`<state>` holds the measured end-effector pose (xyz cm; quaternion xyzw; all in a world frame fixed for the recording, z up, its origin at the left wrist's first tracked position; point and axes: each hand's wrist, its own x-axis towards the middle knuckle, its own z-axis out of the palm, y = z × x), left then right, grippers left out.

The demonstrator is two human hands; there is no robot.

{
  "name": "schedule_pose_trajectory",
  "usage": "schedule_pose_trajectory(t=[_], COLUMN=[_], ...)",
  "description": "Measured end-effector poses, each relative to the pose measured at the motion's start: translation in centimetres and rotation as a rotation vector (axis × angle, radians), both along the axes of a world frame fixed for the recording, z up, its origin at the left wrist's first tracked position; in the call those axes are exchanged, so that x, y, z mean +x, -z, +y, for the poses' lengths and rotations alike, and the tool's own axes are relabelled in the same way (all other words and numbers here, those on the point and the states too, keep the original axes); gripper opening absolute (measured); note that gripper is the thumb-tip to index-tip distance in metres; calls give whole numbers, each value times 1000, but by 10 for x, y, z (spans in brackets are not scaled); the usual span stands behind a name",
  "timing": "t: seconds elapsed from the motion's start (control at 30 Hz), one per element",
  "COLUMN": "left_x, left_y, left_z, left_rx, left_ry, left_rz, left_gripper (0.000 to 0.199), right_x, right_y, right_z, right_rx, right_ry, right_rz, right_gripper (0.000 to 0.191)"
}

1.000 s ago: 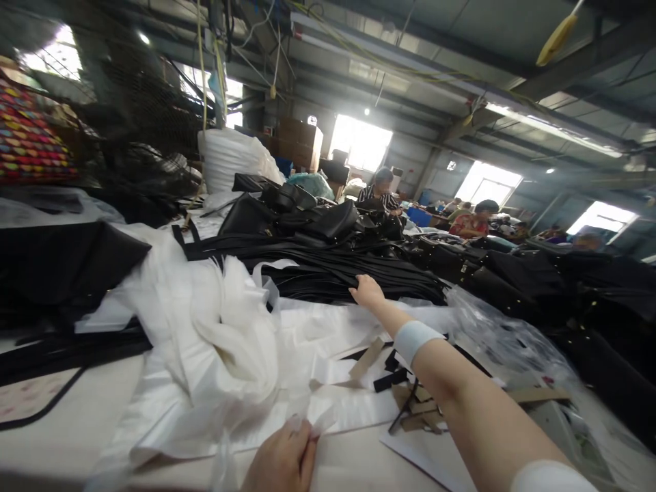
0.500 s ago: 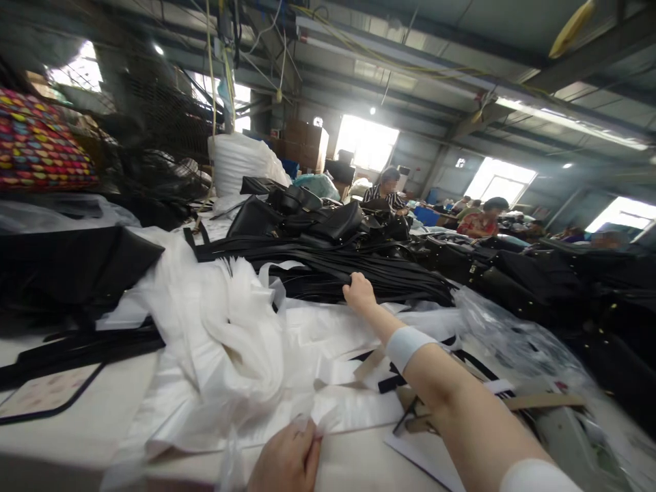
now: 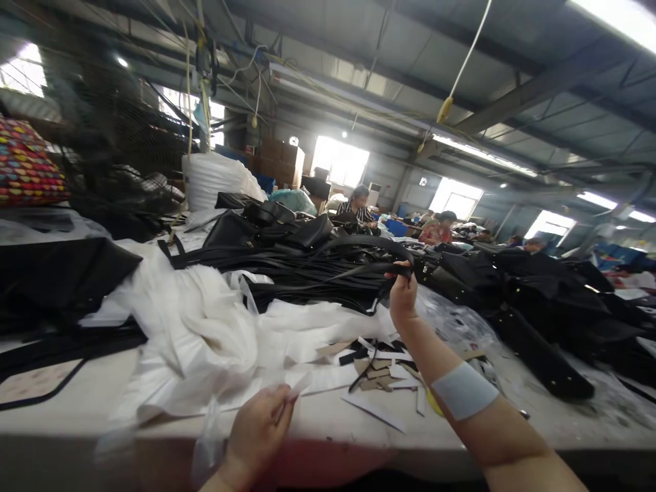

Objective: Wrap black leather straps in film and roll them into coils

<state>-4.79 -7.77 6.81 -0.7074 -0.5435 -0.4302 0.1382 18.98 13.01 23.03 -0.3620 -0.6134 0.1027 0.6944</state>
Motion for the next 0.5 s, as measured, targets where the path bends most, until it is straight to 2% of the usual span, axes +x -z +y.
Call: schedule_pose_trajectory(t=[0.07,0.17,0.27,0.33,0.37,0.43,0.5], left_x=[14,35,53,61,64,67,68], left_y=[-33,-87,-127,-140,-142,-140,-134], left_z=[-26,-62,-72,-60,-52,-36,-31], left_rx=[197,322,216,6,-156,-549,-907], left_ry=[58,235,267,332,406,650,913], left_rz=[-45,-44,-123,-164,-167,-194,-289], left_gripper=[16,22,21,18,20,25,29], right_x=[13,26,32,32,30,25,20], right_y=[9,28,47,57,62,68,71], right_z=[-26,-62,-86,-95,-98,-99,-95], right_rx=[87,235,260,221,190,95,-46], right_ry=[30,93,67,-55,-117,-171,-116], right_rz=[-144,-520,-795,-859,-848,-797,-814], right_gripper=[29,30,34,38,39,38,34])
